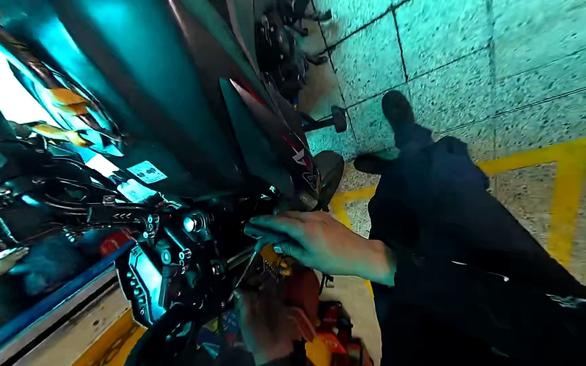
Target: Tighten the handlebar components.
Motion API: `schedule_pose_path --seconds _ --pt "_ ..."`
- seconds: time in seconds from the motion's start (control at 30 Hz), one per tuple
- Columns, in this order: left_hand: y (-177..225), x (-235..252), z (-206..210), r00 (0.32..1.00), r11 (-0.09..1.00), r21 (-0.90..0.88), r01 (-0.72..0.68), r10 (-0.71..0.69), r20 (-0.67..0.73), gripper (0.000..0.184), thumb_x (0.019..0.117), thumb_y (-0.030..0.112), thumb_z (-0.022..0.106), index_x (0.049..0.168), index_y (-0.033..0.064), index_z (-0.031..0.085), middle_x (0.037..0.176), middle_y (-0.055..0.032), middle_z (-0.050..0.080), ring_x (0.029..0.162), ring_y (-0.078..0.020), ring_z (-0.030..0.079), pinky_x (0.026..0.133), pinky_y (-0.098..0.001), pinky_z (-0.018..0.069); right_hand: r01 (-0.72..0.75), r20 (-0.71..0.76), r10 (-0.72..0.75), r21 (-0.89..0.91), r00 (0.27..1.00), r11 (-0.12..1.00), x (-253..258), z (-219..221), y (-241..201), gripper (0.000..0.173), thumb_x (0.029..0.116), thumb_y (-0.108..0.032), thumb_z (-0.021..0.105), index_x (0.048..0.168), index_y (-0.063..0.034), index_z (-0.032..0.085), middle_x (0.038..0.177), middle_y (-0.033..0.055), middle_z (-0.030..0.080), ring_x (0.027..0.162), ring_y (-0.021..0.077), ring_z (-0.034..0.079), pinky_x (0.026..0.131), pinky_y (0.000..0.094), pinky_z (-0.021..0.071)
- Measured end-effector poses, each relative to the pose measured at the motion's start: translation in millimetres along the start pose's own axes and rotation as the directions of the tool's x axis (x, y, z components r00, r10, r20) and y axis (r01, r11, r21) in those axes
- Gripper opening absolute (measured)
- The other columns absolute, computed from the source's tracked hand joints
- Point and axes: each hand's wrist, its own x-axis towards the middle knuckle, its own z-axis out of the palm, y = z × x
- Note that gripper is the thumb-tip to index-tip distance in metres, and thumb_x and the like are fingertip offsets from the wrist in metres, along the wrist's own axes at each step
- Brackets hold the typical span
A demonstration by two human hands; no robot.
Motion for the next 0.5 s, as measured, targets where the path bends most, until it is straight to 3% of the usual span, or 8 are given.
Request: schedule_pose_path --seconds 0.17,0.27,0.37,0.5 --pt "2.6 3.9 1.2 0.999 0.999 -0.048 -0.019 0.02 0.027 0.024 0.1065 0.03 0.051 0.11 0.0168 0.07 0.098 0.0039 0.073 0.091 -0.0064 0.07 0.084 -0.0216 0.0581 -0.053 -0.036 0.054 0.031 0.998 0.998 5.9 -7.2 -1.2 0.047 0.092 -0.009 0.074 0.137 -0.0186 0.065 0.114 0.0042 0.073 0.097 0.0208 0.072 0.085 0.0476 0.0592" --pt "5.8 8.1 1.2 0.999 0.998 -0.045 -0.032 0.032 0.005 0.025 0.1075 0.029 0.048 0.108 0.0163 0.07 0.091 0.005 0.071 0.082 -0.0048 0.069 0.077 -0.019 0.0579 -0.018 -0.004 0.018 0.024 1.0 1.0 14.4 -2.6 3.8 0.047 0.0913 -0.011 0.076 0.136 -0.0208 0.065 0.11 0.0018 0.074 0.094 0.0182 0.072 0.081 0.0456 0.0599" --pt "6.6 4.9 -6.9 0.999 0.996 -0.067 -0.051 0.051 0.0 0.026 0.1081 0.026 0.047 0.111 0.0147 0.07 0.096 0.0043 0.072 0.088 -0.0054 0.069 0.082 -0.02 0.0575 0.01 0.005 -0.01 0.013 1.0 1.0 15.9 3.7 4.7 0.047 0.0923 -0.012 0.075 0.137 -0.0224 0.065 0.107 0.0003 0.074 0.091 0.0164 0.071 0.078 0.0435 0.0599" --pt "5.3 2.8 -0.3 0.998 0.998 -0.043 -0.051 0.05 -0.026 0.03 0.1102 0.028 0.041 0.113 0.0154 0.068 0.092 0.0043 0.071 0.086 -0.0057 0.07 0.082 -0.0206 0.0575 0.022 -0.006 -0.022 0.031 1.0 0.999 13.5 3.6 5.6 0.047 0.0933 -0.01 0.073 0.138 -0.0202 0.064 0.107 0.0004 0.074 0.089 0.0156 0.071 0.078 0.0421 0.0596"
